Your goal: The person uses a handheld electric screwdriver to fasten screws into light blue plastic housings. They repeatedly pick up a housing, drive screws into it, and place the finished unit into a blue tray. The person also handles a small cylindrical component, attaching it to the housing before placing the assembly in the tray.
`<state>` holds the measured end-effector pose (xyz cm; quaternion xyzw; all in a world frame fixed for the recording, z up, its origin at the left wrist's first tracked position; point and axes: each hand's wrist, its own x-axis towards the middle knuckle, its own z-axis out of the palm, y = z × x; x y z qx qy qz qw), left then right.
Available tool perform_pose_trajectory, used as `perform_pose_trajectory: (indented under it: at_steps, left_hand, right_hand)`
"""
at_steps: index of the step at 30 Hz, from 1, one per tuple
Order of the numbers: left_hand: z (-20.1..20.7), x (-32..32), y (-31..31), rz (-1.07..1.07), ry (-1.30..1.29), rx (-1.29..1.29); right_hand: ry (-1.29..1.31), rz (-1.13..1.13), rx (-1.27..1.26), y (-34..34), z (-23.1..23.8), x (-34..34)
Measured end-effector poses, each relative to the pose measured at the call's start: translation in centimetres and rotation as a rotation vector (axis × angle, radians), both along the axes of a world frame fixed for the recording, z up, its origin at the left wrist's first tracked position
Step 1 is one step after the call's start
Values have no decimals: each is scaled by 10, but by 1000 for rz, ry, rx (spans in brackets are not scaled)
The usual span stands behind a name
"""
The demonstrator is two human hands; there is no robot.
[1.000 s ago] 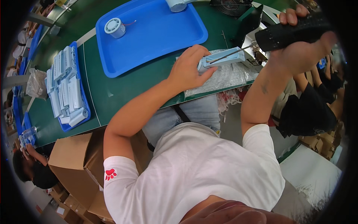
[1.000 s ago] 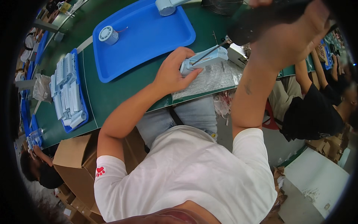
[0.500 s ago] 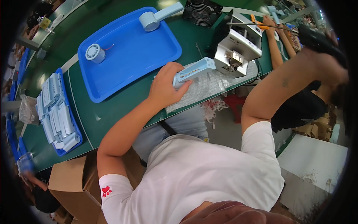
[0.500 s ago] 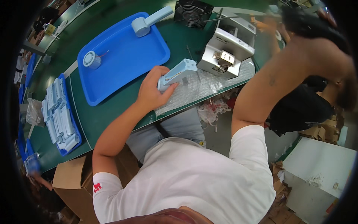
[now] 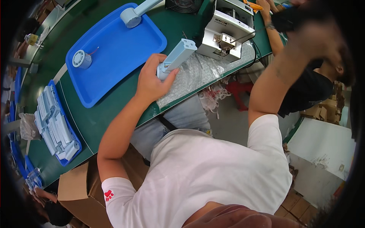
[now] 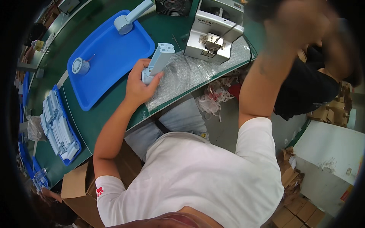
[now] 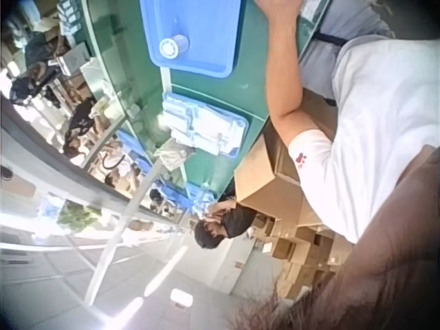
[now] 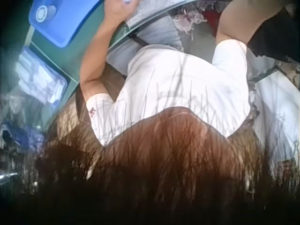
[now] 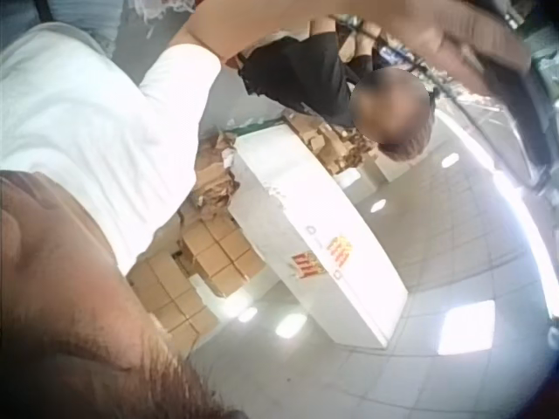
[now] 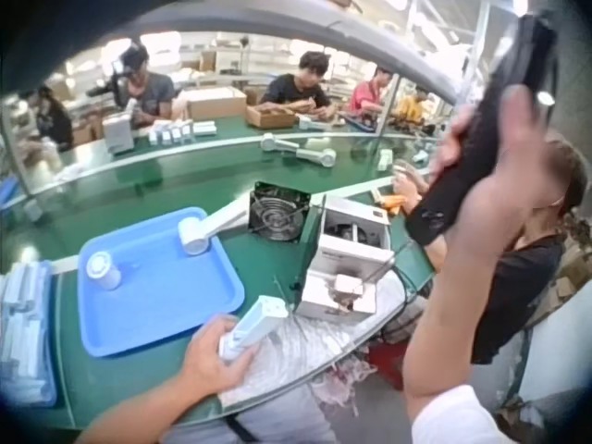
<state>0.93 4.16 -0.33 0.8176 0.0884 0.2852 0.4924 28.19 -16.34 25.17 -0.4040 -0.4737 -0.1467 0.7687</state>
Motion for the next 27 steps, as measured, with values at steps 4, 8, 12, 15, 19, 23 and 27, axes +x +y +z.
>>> perform_pose_trajectory:
  at_steps: [4,8,12,15,19,23,27]
  left_hand:
    - [-3,2,2,-14,-28,31]
    - [-3,2,2,-14,-29,39]
    - [-2,0,1,-17,-5,39]
    - [-1,0,1,-19,-9,82]
    - [-1,0,4,-35,5,62]
    - [1,1,2,-26,-4,51]
    - [0,3,0,-23,-53,35]
  right_hand:
    - [-96,-276,-36,72,-37,-42]
    - [-98,-239,-70,76,-51,-42]
    - [1,-264,-60,72,-58,-45]
    - [-14,-210,-52,63,-55,-52]
    - [-109,-335,-36,69,-41,-69]
    - [-114,-276,-44,68,-39,-59]
    - [-127,-206,-29,71,-50,-58]
